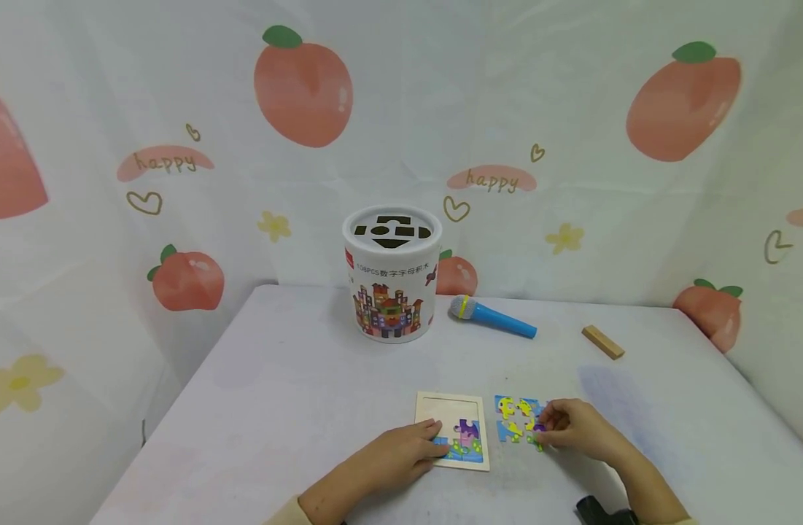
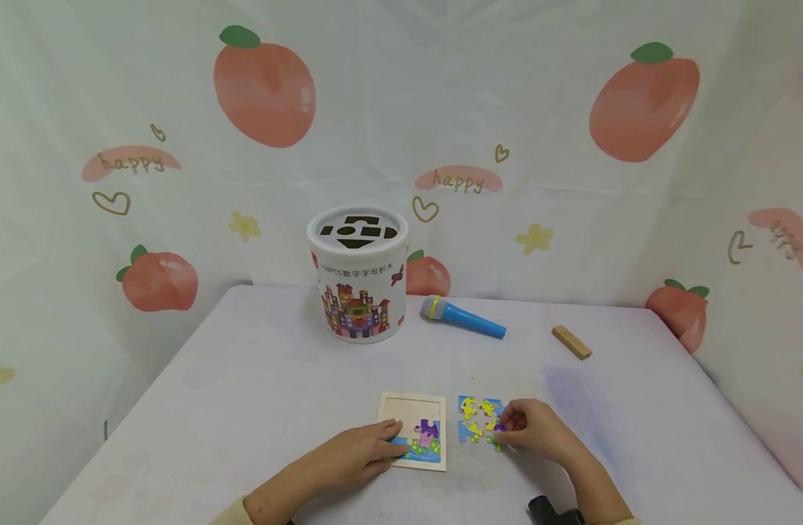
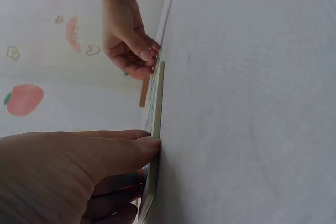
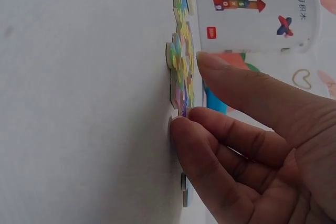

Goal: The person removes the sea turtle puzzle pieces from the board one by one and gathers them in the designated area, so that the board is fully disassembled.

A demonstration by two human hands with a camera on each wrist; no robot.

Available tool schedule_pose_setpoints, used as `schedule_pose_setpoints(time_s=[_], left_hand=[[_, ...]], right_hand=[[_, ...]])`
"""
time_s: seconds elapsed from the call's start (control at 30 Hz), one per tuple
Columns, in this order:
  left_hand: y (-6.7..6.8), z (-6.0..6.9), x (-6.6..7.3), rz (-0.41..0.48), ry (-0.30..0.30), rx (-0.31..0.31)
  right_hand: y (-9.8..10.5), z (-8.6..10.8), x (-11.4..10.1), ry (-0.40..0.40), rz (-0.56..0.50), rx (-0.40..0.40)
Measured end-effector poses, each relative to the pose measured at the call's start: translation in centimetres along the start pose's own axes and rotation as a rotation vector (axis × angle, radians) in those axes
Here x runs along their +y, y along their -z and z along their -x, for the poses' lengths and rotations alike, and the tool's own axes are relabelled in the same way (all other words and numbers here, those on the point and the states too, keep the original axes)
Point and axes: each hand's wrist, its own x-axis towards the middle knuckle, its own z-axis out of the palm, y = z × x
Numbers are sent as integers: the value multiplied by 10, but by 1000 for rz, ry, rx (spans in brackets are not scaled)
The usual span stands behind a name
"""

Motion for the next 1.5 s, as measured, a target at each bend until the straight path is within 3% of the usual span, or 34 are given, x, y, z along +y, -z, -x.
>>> schedule_pose_setpoints(time_s=[0.2,0.5,0.83,1.17,1.37,1.5], left_hand=[[-3,0,1,25,6,24],[-4,-3,3,34,38,1],[-2,-3,3,9,20,0],[1,-7,3,-8,-22,10],[1,-10,4,-5,-9,-19],[0,-13,5,-57,-15,-40]], right_hand=[[2,0,-4,-10,62,18],[3,0,-11,-2,103,35],[3,-5,-19,-2,155,51],[-3,-15,-29,14,123,35],[-7,-23,-36,54,118,6],[-10,-30,-42,93,119,-15]])
